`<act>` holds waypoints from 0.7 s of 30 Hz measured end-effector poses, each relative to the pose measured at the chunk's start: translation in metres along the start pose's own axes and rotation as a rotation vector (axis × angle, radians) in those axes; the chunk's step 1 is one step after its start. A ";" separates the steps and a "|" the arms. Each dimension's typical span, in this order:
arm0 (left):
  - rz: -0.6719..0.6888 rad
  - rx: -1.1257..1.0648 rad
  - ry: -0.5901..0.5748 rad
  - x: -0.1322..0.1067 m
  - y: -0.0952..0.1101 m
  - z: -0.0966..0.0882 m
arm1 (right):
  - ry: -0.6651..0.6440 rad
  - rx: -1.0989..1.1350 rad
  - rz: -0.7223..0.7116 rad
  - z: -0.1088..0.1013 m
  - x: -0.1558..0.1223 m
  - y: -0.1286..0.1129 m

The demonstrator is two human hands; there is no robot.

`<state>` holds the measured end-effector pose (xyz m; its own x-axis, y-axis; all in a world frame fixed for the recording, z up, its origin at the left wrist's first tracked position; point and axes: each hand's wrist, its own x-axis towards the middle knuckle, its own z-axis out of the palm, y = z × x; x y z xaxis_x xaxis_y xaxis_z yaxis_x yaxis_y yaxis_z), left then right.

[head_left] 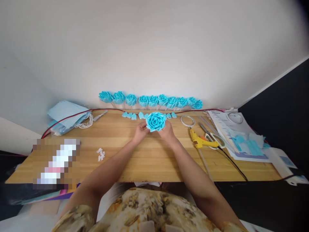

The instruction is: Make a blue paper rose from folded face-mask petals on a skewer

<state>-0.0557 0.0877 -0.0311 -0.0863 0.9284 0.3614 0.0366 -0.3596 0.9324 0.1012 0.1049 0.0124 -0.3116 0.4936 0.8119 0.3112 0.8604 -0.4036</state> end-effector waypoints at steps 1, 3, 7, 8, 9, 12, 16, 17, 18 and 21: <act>0.024 -0.002 0.017 0.000 0.003 0.000 | 0.003 -0.018 -0.013 -0.001 0.000 0.001; 0.067 -0.007 0.051 0.001 0.010 -0.002 | -0.005 -0.050 -0.002 -0.004 0.001 0.003; 0.170 0.013 0.128 0.003 0.034 -0.010 | -0.017 -0.024 0.027 -0.009 0.001 0.004; 0.205 0.026 0.143 0.003 0.042 -0.012 | -0.019 -0.022 0.017 -0.009 0.001 0.004; 0.238 0.036 0.159 0.003 0.050 -0.014 | -0.022 -0.029 0.005 -0.010 0.001 0.004; 0.316 0.039 0.184 0.002 0.071 -0.019 | -0.052 -0.072 0.002 -0.009 0.001 0.006; 0.467 0.006 0.069 0.002 0.087 -0.024 | -0.069 -0.076 0.009 -0.008 -0.001 0.010; 0.514 -0.009 0.020 0.002 0.088 -0.024 | -0.068 -0.069 0.003 -0.007 -0.002 0.010; 0.558 -0.019 -0.028 0.003 0.089 -0.023 | -0.070 -0.061 -0.001 -0.007 -0.002 0.010; 0.644 0.023 -0.132 0.002 0.090 -0.019 | -0.074 -0.018 -0.003 -0.007 -0.003 0.007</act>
<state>-0.0712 0.0558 0.0538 0.0826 0.5322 0.8426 0.0616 -0.8466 0.5287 0.1108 0.1086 0.0100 -0.3780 0.4998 0.7793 0.3261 0.8597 -0.3932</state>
